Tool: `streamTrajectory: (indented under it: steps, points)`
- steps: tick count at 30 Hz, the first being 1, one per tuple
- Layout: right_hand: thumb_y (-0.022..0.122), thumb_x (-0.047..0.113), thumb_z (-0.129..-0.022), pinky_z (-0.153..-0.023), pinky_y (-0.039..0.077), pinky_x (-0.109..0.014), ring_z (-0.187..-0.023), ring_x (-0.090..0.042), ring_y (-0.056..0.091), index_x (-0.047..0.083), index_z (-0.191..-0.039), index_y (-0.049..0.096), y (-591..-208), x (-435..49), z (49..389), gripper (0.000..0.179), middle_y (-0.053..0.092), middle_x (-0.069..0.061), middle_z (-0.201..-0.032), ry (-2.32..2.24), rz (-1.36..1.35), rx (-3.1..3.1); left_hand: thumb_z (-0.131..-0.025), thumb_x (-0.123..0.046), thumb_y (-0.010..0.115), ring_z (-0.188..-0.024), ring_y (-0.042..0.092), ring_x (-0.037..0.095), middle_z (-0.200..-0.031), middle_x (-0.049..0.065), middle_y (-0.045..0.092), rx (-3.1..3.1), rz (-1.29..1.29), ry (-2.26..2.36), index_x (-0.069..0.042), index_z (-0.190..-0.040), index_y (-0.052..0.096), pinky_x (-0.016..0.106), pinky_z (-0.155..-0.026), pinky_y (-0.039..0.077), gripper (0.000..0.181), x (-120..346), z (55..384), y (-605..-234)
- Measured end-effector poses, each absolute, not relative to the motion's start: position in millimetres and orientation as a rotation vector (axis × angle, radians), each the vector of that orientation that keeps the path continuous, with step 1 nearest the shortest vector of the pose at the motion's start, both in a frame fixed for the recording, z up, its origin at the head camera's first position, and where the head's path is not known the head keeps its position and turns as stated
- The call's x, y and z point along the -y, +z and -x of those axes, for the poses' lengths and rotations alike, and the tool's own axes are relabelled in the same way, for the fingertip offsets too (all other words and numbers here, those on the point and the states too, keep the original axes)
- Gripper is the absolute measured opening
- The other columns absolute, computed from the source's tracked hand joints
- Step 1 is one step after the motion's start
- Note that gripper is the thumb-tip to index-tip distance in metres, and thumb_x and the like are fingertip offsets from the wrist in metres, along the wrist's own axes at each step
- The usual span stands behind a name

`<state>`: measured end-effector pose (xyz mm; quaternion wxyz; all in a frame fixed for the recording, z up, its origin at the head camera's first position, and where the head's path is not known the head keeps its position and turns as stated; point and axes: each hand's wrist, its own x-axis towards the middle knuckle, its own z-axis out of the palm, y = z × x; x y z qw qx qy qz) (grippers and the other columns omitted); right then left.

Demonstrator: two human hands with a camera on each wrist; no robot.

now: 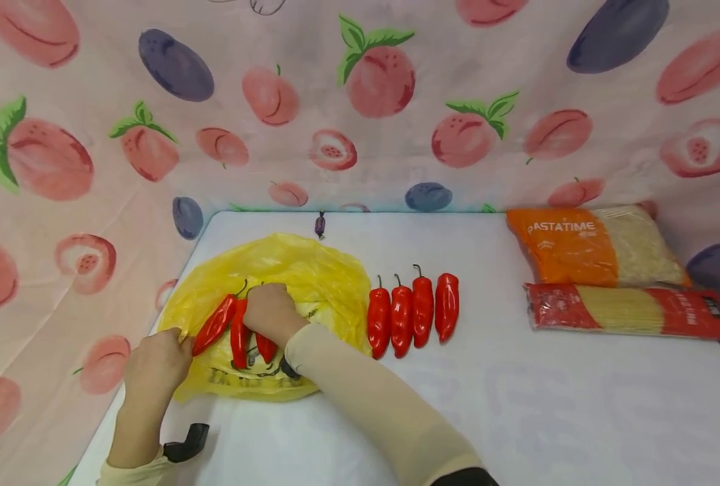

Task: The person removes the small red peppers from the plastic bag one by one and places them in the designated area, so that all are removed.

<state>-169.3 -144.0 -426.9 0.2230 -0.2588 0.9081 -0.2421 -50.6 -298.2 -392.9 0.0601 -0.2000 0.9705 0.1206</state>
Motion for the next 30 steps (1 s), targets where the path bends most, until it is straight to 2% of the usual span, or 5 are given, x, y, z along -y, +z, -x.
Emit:
streamTrajectory:
  steps: [8, 17, 30]
  points:
    - [0.062, 0.009, -0.095, -0.045, 0.034, -0.023, -0.038, -0.011, 0.034, 0.017, -0.048, 0.042, -422.4, 133.3, 172.6, 0.051, 0.031, 0.006, -0.043, -0.732, 0.652, -2.503, -0.099, -0.015, 0.059, -0.058, 0.048, 0.028, -0.063, 0.01, 0.049, -2.943, 0.589, 0.387, -0.001, -0.075, 0.06, 0.033, -0.053, 0.039, 0.028, 296.5, 50.8, -392.3]
    - [0.063, 0.012, -0.095, -0.047, 0.038, -0.023, -0.041, -0.012, 0.045, 0.016, -0.051, 0.046, -412.5, 116.3, 177.5, 0.048, 0.037, 0.005, -0.044, -0.689, 0.62, -2.542, -0.099, -0.015, 0.06, -0.06, 0.048, 0.028, -0.064, 0.011, 0.051, -2.944, 0.585, 0.395, 0.0, -0.078, 0.061, 0.033, -0.053, 0.04, 0.026, 297.3, 50.5, -392.5]
    - [0.063, 0.018, -0.096, -0.047, 0.04, -0.025, -0.04, -0.014, 0.048, 0.012, -0.056, 0.054, -396.1, 84.5, 184.1, 0.042, 0.044, 0.003, -0.047, -0.75, 0.52, -2.576, -0.099, -0.016, 0.061, -0.061, 0.048, 0.028, -0.064, 0.011, 0.052, -2.935, 0.581, 0.393, 0.002, -0.083, 0.063, 0.034, -0.054, 0.041, 0.025, 295.3, 51.2, -390.0]
